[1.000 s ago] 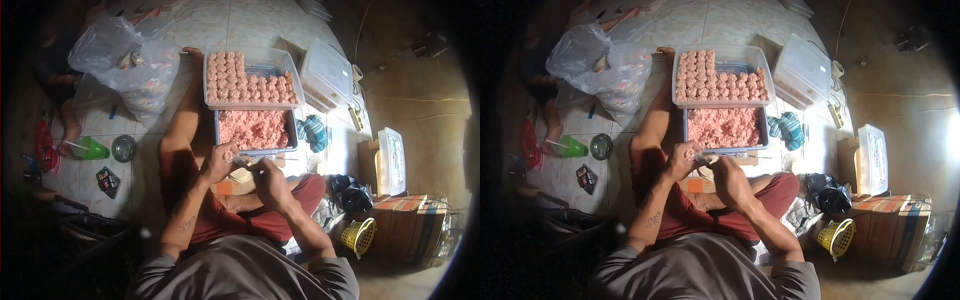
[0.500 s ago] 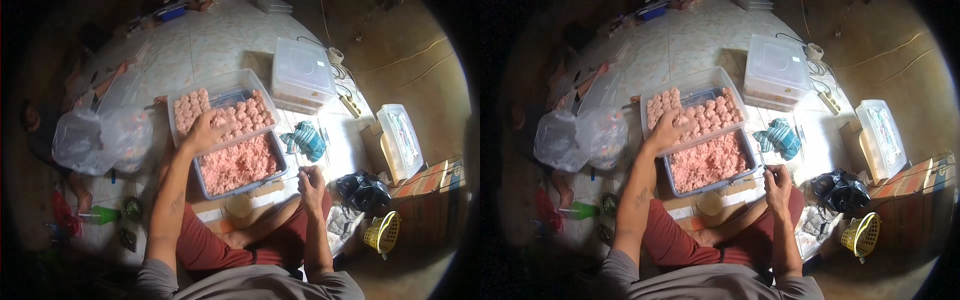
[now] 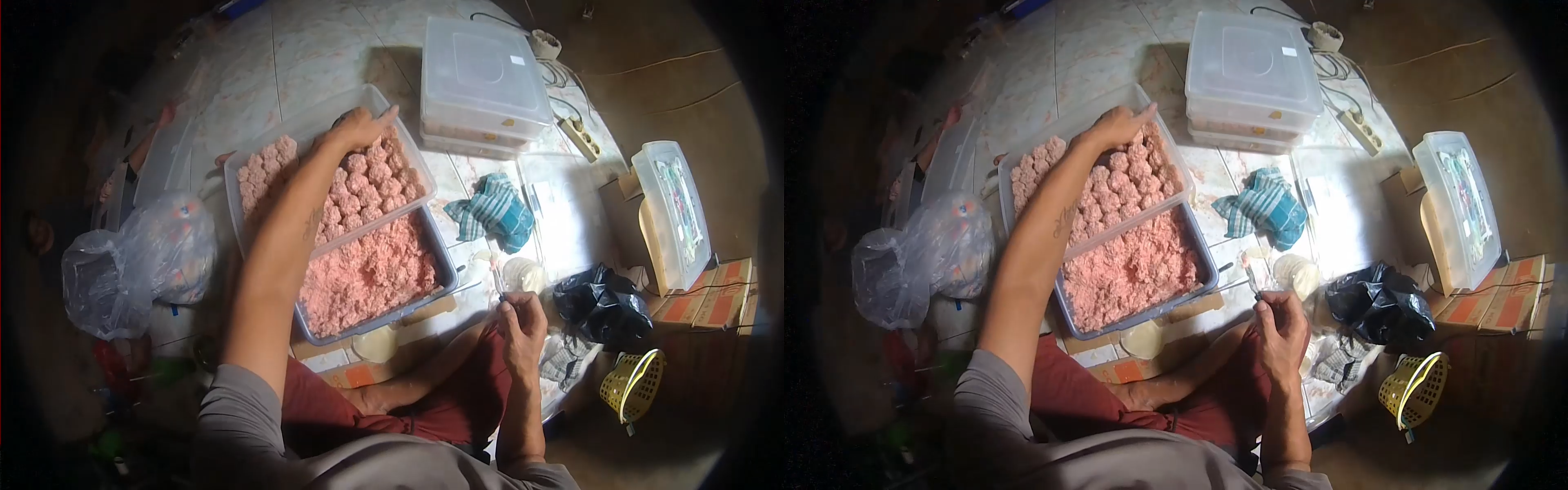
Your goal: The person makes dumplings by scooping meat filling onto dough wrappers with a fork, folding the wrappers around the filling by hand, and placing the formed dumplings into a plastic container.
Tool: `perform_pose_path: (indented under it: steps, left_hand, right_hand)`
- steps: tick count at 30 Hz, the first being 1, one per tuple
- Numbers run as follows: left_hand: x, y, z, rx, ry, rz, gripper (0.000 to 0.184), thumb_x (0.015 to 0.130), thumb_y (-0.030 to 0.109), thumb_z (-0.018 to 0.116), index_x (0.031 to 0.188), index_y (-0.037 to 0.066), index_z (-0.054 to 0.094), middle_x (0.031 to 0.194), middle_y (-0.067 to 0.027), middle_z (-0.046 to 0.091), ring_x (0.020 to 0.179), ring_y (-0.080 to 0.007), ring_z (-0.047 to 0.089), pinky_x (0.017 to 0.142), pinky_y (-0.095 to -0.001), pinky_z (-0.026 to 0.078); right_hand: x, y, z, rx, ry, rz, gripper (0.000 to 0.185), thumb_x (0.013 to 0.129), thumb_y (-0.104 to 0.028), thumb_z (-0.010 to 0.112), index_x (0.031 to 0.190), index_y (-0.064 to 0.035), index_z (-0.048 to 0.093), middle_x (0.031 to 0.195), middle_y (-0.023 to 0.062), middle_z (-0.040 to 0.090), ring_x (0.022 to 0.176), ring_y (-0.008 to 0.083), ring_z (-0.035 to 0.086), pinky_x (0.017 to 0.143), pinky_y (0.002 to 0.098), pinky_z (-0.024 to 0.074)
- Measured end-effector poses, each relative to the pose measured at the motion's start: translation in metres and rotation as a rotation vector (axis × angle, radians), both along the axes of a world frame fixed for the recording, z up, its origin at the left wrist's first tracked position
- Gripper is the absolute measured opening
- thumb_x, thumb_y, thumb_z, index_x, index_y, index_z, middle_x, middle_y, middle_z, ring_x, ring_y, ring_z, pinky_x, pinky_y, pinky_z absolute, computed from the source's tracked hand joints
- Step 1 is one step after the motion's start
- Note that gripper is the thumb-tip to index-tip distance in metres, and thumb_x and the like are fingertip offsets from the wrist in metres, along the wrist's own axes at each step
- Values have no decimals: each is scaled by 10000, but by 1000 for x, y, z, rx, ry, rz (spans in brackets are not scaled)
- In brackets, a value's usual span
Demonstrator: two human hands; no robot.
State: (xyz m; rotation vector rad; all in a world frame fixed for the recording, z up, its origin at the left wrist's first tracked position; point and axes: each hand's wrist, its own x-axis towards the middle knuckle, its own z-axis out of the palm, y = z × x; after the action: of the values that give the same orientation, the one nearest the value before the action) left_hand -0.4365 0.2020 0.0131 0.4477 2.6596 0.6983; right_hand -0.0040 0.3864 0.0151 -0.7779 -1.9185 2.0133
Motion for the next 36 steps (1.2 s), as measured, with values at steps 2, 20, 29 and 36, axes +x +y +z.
perform_pose_path:
  steps: [2, 20, 29, 36]
  left_hand:
    - [3, 3, 13, 4, 43, -22, 892, 884, 818, 458, 748, -42, 650, 653, -150, 604, 564, -230, 600, 596, -430, 521]
    - [443, -123, -108, 257, 220, -70, 378, 850, 129, 730, 1203, 31, 637, 1244, -143, 642, 1147, -272, 620, 953, -451, 503]
    - [437, -115, -136, 110, 257, 141, 222, 844, 197, 647, 1004, 51, 693, 1016, -216, 693, 1004, -382, 658, 863, -501, 521]
    - [444, -131, -141, 292, 404, 111, 162, 866, 223, 657, 860, 61, 647, 827, -184, 656, 787, -375, 671, 755, -512, 500]
  right_hand:
    - [-5, 0, -3, 71, -57, 39, 82, 977, -38, 627, 1031, 24, 631, 842, 16, 623, 716, 70, 540, 638, 222, 439]
    - [-136, -47, -34, 1884, 423, 810, 163, 914, -168, 555, 985, -131, 697, 1016, 89, 687, 925, 240, 662, 933, 441, 372]
    - [-145, -46, -27, 1566, -67, 1308, 185, 936, -238, 533, 1004, -134, 670, 1093, 101, 670, 1043, 262, 625, 1176, 537, 259]
    - [-133, -58, -1, 1590, 37, 1334, 133, 893, -195, 565, 943, -153, 682, 959, 40, 692, 979, 242, 645, 982, 498, 335]
